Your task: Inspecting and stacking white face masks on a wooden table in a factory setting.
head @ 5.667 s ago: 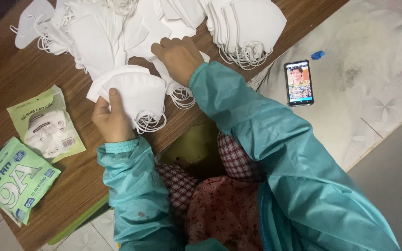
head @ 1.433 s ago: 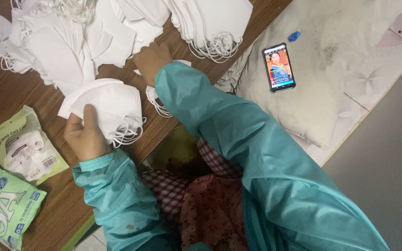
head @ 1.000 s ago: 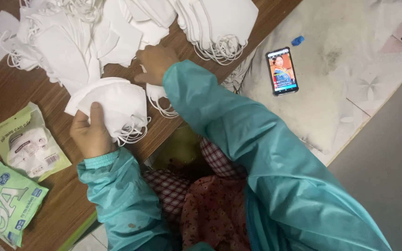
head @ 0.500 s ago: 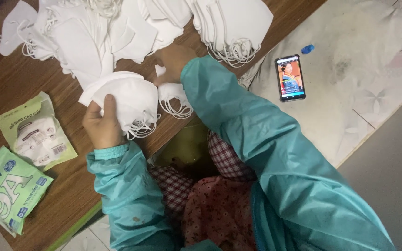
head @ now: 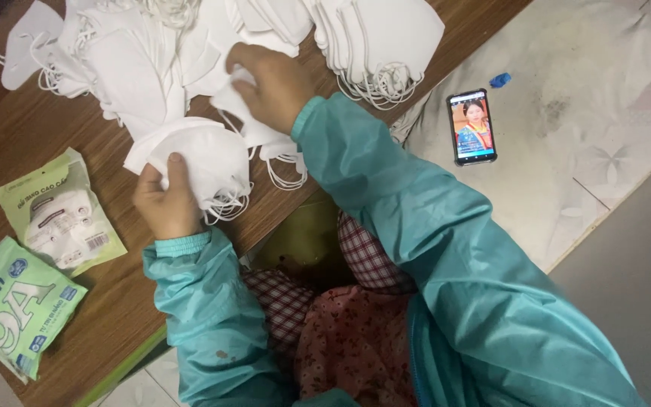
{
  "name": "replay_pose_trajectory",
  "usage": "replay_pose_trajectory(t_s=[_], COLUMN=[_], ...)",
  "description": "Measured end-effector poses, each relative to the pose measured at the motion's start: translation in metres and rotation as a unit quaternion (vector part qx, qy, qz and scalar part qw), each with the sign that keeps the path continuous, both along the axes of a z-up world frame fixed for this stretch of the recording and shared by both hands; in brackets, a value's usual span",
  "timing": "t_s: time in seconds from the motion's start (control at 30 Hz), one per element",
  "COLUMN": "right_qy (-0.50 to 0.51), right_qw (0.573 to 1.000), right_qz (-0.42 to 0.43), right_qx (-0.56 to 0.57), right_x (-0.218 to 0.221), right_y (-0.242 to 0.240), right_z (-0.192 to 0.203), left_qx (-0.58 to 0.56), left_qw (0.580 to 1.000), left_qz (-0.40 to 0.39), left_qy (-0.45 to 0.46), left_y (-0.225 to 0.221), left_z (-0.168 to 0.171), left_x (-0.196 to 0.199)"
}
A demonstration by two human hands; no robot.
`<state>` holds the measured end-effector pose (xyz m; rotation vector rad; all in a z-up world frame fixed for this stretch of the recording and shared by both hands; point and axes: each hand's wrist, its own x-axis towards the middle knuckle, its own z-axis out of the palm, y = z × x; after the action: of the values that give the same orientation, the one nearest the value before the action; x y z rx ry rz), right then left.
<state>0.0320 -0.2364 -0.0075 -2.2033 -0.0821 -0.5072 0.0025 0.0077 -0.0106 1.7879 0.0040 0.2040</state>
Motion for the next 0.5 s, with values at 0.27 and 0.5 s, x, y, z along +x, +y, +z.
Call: replay_pose_trajectory(t_s=[0.27, 0.5], right_qy=[0.031, 0.238], right_qw=[0.888, 0.754], right_qz=[0.392, 0.582], right_qx=[0.240, 0.190], right_x=[-0.016, -0.028], right_y=[0.031, 0.036], right_z=[0.010, 0.038], left_qx=[0.056, 0.080], left_qw=[0.998, 0.993], left_qz=[-0.015, -0.004], left_qy=[-0.032, -0.087], left_y=[-0.007, 0.014], left_z=[0.007, -0.030], left_x=[-0.003, 0.011])
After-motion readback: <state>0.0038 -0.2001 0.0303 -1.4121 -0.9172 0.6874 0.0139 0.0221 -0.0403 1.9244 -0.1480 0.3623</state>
